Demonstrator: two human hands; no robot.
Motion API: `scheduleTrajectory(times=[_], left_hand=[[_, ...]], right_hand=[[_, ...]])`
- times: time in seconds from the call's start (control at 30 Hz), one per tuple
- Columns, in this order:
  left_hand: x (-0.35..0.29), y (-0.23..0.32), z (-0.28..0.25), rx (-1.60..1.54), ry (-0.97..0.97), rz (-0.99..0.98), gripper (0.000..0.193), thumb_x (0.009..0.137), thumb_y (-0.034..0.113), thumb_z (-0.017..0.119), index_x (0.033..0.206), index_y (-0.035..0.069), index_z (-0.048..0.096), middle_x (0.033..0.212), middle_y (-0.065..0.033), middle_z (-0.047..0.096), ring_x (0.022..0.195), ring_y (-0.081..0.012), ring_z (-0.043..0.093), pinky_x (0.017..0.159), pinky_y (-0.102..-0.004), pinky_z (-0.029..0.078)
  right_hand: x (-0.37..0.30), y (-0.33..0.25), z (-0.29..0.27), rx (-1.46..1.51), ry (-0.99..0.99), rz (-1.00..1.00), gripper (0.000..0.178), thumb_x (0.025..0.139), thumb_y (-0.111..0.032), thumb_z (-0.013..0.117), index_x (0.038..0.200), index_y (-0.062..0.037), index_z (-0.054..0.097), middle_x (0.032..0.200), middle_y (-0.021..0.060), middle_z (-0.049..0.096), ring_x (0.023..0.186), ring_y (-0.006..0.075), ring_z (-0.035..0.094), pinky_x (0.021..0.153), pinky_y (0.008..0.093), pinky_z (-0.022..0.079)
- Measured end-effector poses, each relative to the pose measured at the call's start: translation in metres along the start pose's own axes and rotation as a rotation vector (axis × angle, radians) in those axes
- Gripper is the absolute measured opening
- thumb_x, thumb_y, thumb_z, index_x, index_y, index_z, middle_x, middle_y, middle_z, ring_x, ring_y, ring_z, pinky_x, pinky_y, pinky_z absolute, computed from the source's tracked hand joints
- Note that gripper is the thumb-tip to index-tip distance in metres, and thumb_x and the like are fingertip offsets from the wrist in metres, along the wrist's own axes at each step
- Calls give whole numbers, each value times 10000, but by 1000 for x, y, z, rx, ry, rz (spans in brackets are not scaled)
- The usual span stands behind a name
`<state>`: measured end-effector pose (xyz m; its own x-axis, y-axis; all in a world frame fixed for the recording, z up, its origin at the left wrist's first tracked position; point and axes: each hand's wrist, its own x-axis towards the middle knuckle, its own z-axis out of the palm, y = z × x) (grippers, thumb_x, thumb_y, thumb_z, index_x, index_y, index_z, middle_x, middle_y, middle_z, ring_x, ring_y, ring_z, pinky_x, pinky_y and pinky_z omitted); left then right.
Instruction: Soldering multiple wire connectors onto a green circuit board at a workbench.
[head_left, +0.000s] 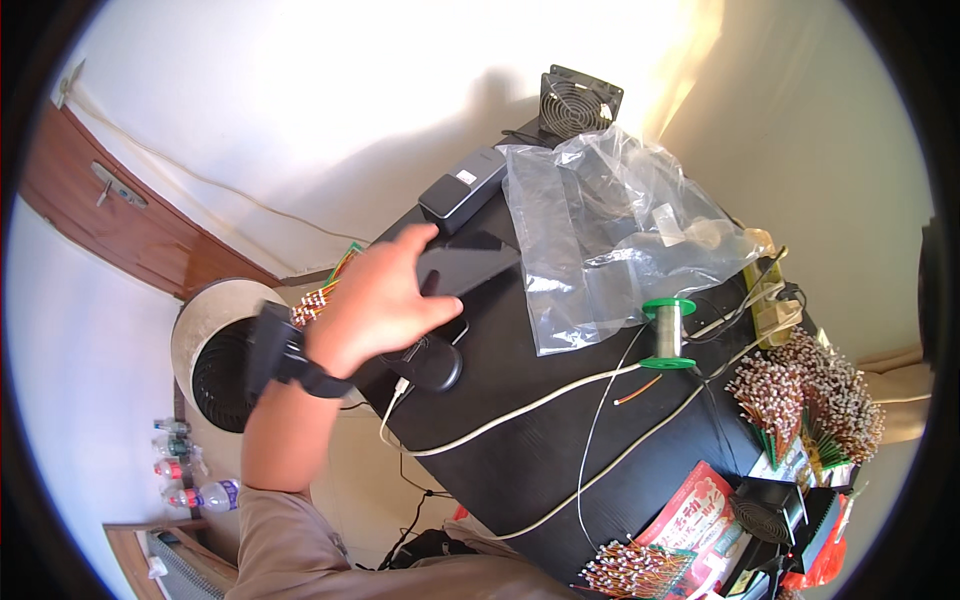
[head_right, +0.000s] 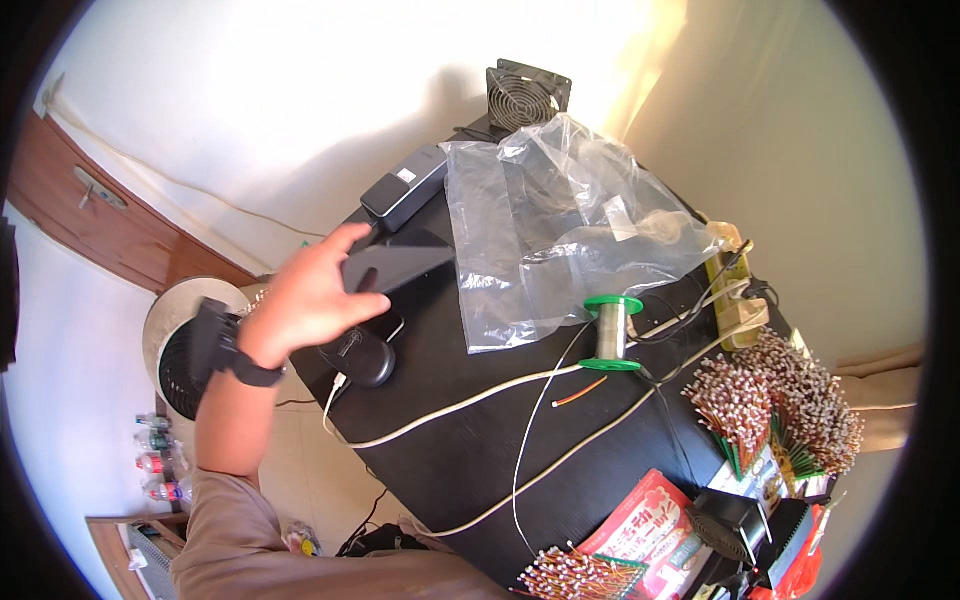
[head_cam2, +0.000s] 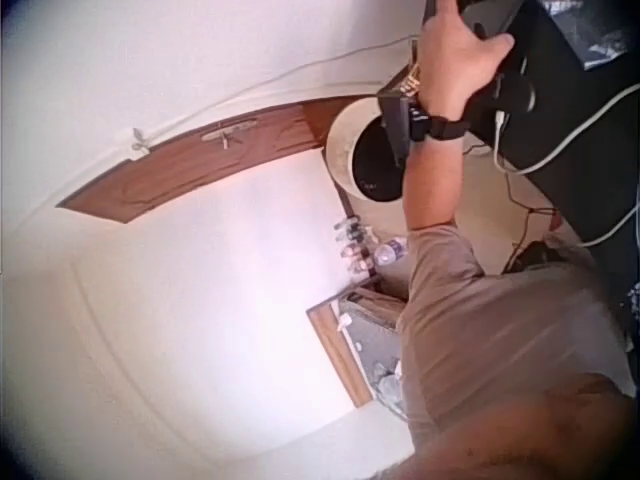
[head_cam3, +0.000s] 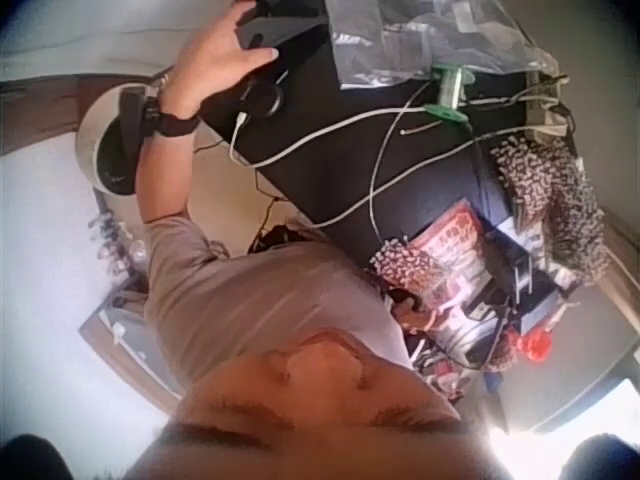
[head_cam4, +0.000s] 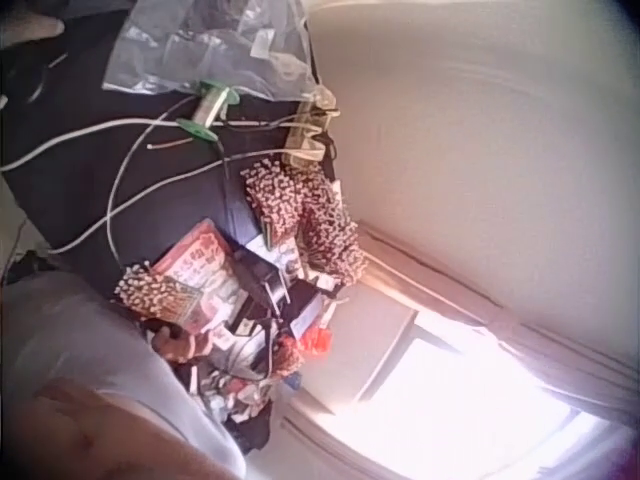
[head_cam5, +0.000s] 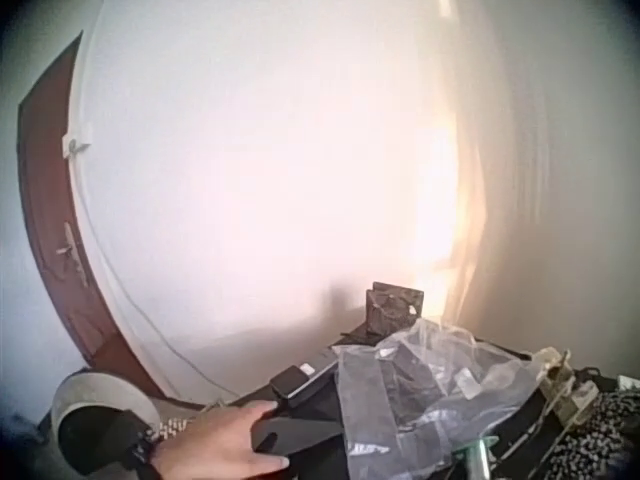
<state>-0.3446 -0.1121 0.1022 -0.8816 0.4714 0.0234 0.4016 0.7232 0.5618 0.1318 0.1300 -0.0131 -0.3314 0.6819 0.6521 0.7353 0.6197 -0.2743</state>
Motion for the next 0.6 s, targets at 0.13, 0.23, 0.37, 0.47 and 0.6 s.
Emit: scheduleTrajectory(times=[0.13,0.23,0.37,0.47,0.6], left_hand=[[12,3,-50,-93,-13,-192,766,733,269,800,1374,-4,483,973,-181,675,891,-240,656,801,-343,508],[11,3,-60,-182,38,-275,771,728,272,806,1369,-7,481,958,-180,677,866,-242,659,777,-335,511],[-13,16,-26,-42,101,-175,692,747,263,789,1317,-6,505,931,-223,683,851,-335,688,761,-379,525],[-36,25,6,159,147,-18,696,723,223,794,1308,-15,502,947,-220,670,877,-403,651,803,-449,512],[-41,25,33,311,133,91,718,702,190,808,1314,-21,498,1050,-213,639,980,-397,600,883,-464,467]], right_hand=[[4,2,8,-23,-1,-3,746,866,-293,741,1386,64,341,1230,287,520,987,428,585,841,525,497],[8,4,11,-26,-6,-4,742,868,-290,740,1386,63,342,1232,285,520,989,426,585,844,524,497],[10,5,11,-36,-4,7,737,870,-286,738,1387,62,343,1234,283,521,993,423,585,847,521,496],[9,2,16,-40,4,11,733,872,-283,736,1387,61,344,1235,282,521,995,421,585,849,519,496],[12,3,18,-40,8,31,728,874,-278,734,1388,60,346,1238,280,521,998,418,585,853,517,495]])
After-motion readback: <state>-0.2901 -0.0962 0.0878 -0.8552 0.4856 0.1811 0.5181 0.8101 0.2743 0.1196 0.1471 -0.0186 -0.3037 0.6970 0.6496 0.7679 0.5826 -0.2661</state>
